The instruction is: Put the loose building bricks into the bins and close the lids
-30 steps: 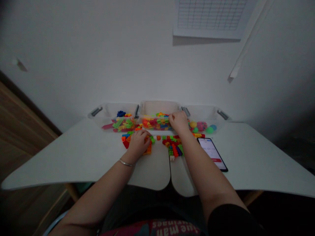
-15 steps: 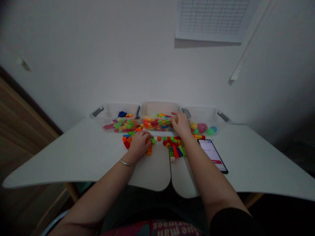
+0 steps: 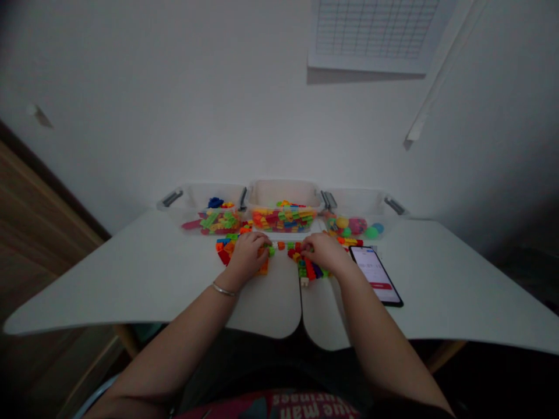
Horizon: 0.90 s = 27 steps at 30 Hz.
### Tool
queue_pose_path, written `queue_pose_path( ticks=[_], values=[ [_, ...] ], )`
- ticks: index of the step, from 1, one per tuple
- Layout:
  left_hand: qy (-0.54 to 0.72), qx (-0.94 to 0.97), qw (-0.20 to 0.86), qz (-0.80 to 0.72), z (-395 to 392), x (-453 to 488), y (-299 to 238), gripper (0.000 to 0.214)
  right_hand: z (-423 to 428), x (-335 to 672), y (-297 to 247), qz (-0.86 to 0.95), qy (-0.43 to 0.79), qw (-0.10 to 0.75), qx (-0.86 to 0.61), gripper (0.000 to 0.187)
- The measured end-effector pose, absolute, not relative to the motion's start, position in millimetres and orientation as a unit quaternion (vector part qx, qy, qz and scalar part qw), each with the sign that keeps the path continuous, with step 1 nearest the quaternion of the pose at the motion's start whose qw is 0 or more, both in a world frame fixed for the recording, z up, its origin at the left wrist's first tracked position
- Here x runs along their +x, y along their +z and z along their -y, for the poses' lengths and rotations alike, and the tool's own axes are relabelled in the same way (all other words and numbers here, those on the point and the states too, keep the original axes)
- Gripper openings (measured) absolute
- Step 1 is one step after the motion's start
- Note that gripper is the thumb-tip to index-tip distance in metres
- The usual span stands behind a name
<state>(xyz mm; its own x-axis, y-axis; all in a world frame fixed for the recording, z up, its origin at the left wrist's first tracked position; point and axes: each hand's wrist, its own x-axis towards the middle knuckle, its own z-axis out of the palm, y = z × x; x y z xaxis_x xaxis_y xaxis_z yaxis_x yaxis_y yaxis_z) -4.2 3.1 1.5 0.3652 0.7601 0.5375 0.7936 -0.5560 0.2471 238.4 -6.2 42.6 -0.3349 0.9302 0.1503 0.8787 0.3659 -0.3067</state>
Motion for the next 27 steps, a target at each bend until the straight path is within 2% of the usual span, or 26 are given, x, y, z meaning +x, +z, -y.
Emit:
queue_pose_path(
  ticks=[6,12,20,27],
  values=[
    [-0.318,-0.831,0.027,0.456,-4,-3,2,0.014,13,230,33,0.811,0.06,0.053,-0.579,0.017],
    [-0.325,-0.833,0.029,0.446,-6,-2,0,0.013,19,221,37,0.808,0.03,0.03,-0.588,0.019],
    [-0.338,-0.846,0.017,0.411,-5,0,4,0.012,22,208,39,0.823,0.012,0.08,-0.562,0.015],
    [-0.307,-0.871,-0.021,0.384,-4,1,1,0.026,25,191,22,0.81,0.066,0.21,-0.544,0.013]
  ],
)
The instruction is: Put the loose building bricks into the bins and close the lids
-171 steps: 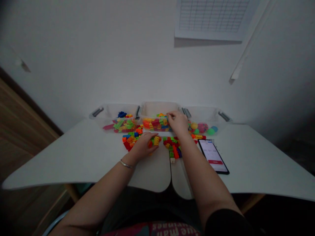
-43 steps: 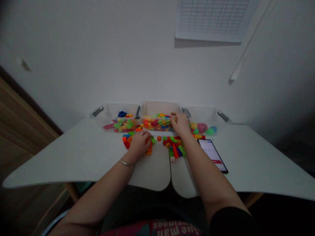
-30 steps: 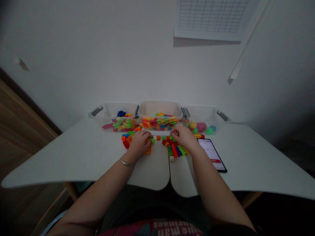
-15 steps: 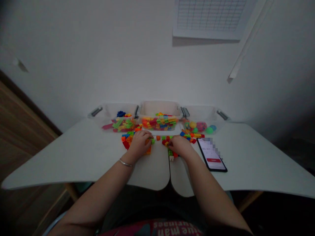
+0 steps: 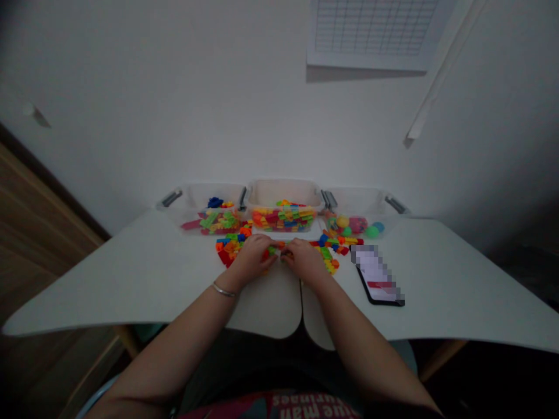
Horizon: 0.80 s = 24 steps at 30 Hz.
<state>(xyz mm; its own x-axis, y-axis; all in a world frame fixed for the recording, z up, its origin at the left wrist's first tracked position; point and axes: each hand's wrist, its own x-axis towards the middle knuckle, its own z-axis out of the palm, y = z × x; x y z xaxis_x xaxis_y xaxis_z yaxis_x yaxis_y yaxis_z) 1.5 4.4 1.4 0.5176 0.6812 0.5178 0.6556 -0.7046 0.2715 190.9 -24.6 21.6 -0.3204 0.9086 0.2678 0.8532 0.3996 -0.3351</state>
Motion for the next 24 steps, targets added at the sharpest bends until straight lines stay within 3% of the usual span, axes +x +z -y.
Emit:
queue_pose_path(
  ticks=[10,24],
  values=[
    [0.3,0.881,0.054,-0.361,-4,2,0,0.037,19,188,3,0.776,0.138,0.317,-0.528,0.012],
    [0.307,0.88,0.012,-0.361,-5,5,-1,0.03,22,190,5,0.757,0.142,0.326,-0.549,0.011]
  ],
)
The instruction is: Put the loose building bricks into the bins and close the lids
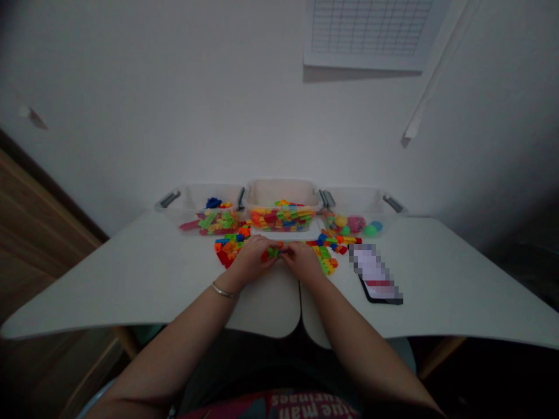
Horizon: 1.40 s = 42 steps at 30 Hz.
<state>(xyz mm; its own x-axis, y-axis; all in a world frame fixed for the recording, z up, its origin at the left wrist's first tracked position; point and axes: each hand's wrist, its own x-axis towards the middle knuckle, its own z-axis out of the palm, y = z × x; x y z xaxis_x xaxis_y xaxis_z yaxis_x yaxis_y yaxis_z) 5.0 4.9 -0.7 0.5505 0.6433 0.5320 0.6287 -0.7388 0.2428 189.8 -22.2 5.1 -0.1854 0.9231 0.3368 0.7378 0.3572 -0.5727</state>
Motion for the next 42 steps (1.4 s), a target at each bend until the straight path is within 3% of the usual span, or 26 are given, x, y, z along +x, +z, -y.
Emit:
queue_pose_path(
  ticks=[8,17,30,37,42],
  values=[
    [0.317,0.882,0.001,-0.349,-10,4,-4,0.026,23,190,4,0.756,0.132,0.33,-0.55,0.009],
    [0.307,0.88,-0.002,-0.363,-12,3,-3,0.023,17,198,1,0.759,0.106,0.421,-0.485,0.027],
    [0.299,0.884,0.0,-0.358,-6,5,4,0.01,-5,271,42,0.588,-0.024,0.527,-0.613,0.027],
    [0.3,0.885,-0.001,-0.357,-8,4,2,0.009,-27,298,52,0.505,-0.124,0.474,-0.711,0.03],
    [0.3,0.884,0.007,-0.358,-6,3,3,0.008,-33,292,52,0.493,-0.146,0.371,-0.773,0.036]
  ],
)
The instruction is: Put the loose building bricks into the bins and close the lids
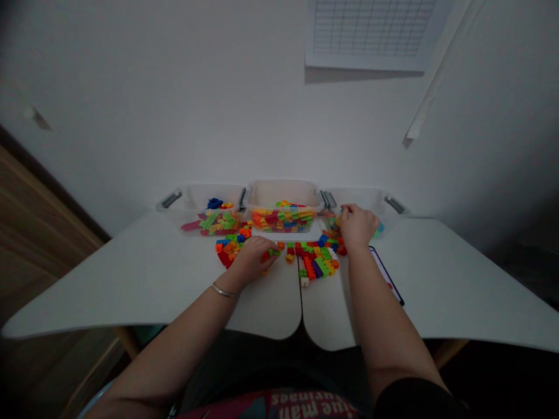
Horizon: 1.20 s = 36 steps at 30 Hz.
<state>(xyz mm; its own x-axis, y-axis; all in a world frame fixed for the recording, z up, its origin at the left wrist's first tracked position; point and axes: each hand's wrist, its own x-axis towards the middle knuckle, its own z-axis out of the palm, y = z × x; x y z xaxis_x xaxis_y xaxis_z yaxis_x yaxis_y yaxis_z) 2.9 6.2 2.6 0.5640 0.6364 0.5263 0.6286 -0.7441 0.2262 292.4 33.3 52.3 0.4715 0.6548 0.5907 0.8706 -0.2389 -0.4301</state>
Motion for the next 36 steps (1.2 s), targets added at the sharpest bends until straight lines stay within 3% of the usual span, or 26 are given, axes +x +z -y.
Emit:
queue_pose_path(
  ticks=[7,13,22,27,30,33,36],
  values=[
    [0.303,0.886,0.008,-0.351,-6,3,1,0.009,-34,288,47,0.558,-0.199,0.248,-0.766,0.044],
    [0.304,0.886,0.009,-0.349,-7,2,0,0.01,-35,294,36,0.582,-0.247,0.229,-0.74,0.042],
    [0.295,0.884,0.012,-0.363,-3,-1,5,0.015,-38,301,23,0.615,-0.216,0.366,-0.664,0.032],
    [0.296,0.884,0.015,-0.361,-3,-1,7,0.012,-32,279,36,0.503,-0.134,0.579,-0.628,0.03],
    [0.301,0.884,0.012,-0.357,-4,0,6,0.008,-24,253,37,0.46,-0.042,0.66,-0.592,0.029],
    [0.305,0.885,0.009,-0.353,-5,0,5,0.006,-12,224,29,0.507,0.1,0.672,-0.53,0.029],
    [0.307,0.885,0.008,-0.351,-7,1,2,0.006,0,199,15,0.567,0.196,0.624,-0.5,0.025]
  ],
)
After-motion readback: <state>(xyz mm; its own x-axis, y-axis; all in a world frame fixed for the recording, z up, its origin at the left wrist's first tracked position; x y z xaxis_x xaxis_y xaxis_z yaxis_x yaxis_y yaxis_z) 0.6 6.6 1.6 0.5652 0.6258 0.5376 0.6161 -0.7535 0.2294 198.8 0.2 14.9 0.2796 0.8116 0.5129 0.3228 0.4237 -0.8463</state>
